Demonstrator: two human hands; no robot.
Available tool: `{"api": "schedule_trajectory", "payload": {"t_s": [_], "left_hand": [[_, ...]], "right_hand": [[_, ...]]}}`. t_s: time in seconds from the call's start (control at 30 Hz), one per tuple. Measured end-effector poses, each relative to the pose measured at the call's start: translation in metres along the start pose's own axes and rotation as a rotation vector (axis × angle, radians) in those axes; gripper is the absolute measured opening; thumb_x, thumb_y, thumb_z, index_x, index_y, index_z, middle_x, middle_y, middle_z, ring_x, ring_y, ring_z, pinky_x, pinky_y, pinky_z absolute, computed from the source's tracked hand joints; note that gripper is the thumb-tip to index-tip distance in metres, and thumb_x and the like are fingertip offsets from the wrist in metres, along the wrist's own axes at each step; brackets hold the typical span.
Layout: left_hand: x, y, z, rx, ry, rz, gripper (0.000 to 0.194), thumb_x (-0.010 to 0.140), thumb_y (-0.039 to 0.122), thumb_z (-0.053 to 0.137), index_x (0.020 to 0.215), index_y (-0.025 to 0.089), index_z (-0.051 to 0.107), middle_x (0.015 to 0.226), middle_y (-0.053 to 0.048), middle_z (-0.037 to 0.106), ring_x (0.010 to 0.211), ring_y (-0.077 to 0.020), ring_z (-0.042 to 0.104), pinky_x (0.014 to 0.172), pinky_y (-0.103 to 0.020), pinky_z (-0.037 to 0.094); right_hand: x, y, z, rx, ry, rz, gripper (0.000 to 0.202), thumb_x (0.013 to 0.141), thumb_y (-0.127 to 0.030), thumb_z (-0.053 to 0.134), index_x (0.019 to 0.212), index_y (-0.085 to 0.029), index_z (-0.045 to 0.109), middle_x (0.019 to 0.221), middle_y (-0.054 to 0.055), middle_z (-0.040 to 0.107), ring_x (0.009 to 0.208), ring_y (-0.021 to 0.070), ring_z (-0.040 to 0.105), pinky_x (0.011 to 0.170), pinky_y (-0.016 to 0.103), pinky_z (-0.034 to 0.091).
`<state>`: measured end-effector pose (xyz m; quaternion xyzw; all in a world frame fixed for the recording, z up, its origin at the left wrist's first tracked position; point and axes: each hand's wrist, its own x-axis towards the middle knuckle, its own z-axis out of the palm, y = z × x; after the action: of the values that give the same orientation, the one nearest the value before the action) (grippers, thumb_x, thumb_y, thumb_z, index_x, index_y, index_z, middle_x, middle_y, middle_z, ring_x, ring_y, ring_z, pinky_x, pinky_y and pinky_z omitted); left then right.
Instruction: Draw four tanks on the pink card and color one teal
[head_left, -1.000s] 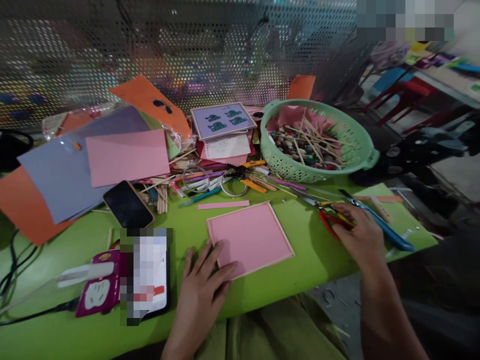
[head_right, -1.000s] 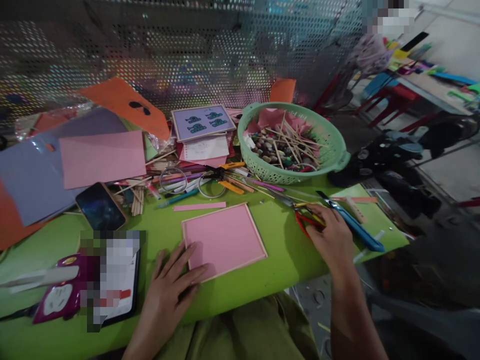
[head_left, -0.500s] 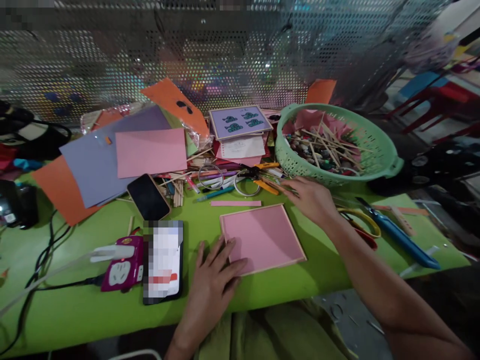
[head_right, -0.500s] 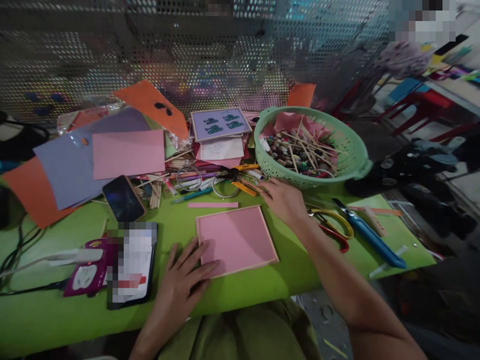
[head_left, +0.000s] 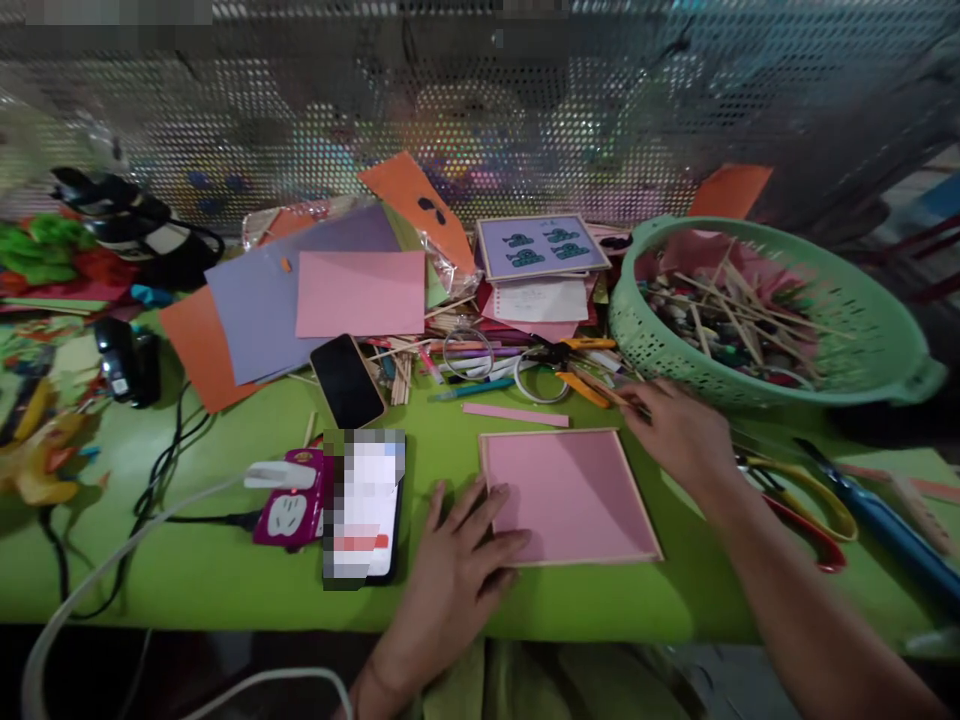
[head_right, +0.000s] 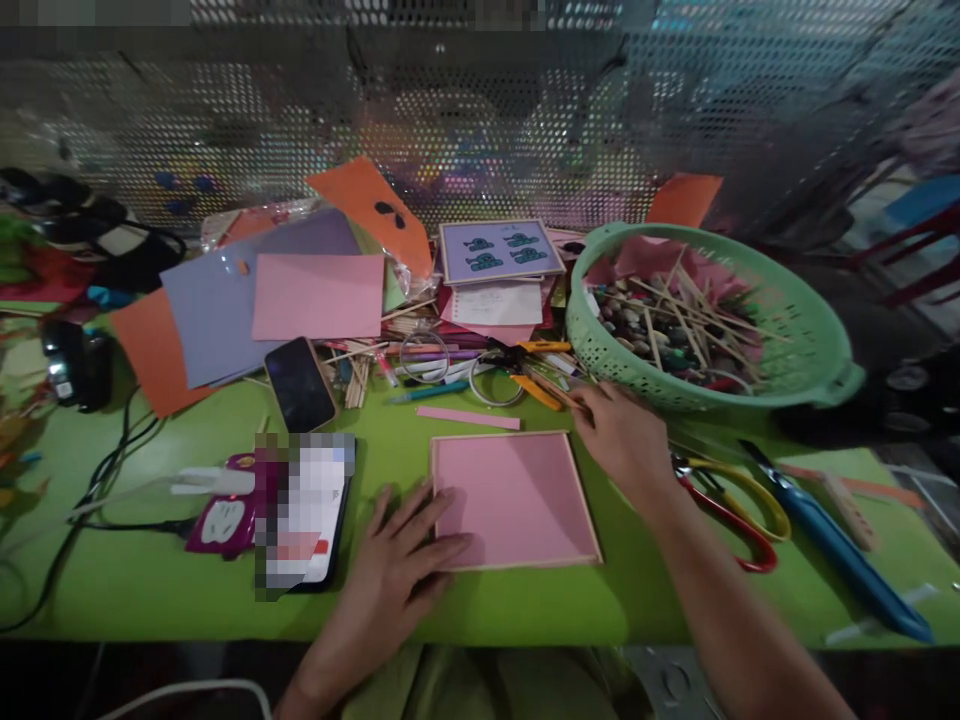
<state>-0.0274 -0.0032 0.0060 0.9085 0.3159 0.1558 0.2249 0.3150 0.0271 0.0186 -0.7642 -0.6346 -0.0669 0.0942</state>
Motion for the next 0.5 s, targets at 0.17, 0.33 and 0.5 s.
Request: {"api": "schedule_trajectory", "payload": {"t_s": [0.17,0.33,0.5], "left_hand": [[0.0000,0.0029,-0.0022,-0.015,-0.032,-0.031,0.038,0.099,0.027,0.065,0.134,0.039,0.066,0.161,0.002,0.050,0.154,-0.0288,0.038,0.125,-0.068,0.024],[0.0001,0.0045,-0.0031,-0.034,-0.044,-0.044,0.039,0.098,0.027,0.066,0.136,0.038,0.066,0.161,0.001,0.051,0.155,-0.0281,0.037,0.126,-0.068,0.021],[0.0005,0.0058,-0.0043,-0.043,-0.050,-0.048,0.039,0.097,0.026,0.067,0.134,0.036,0.067,0.160,-0.001,0.051,0.155,-0.0284,0.037,0.127,-0.066,0.021]], "right_hand": [[-0.0022,0.0012,0.0018,0.010,-0.026,0.014,0.015,0.091,-0.022,0.058,0.097,-0.022,0.072,0.088,0.007,0.073,0.079,0.0263,0.068,0.061,0.034,0.040],[-0.0046,0.0026,0.0031,0.014,-0.011,0.011,0.018,0.091,-0.024,0.056,0.099,-0.022,0.072,0.088,0.007,0.073,0.077,0.0264,0.068,0.060,0.034,0.039],[-0.0063,0.0045,0.0043,0.031,-0.003,-0.010,0.020,0.093,-0.026,0.054,0.101,-0.022,0.071,0.089,0.009,0.074,0.076,0.0275,0.067,0.061,0.036,0.041]]}}
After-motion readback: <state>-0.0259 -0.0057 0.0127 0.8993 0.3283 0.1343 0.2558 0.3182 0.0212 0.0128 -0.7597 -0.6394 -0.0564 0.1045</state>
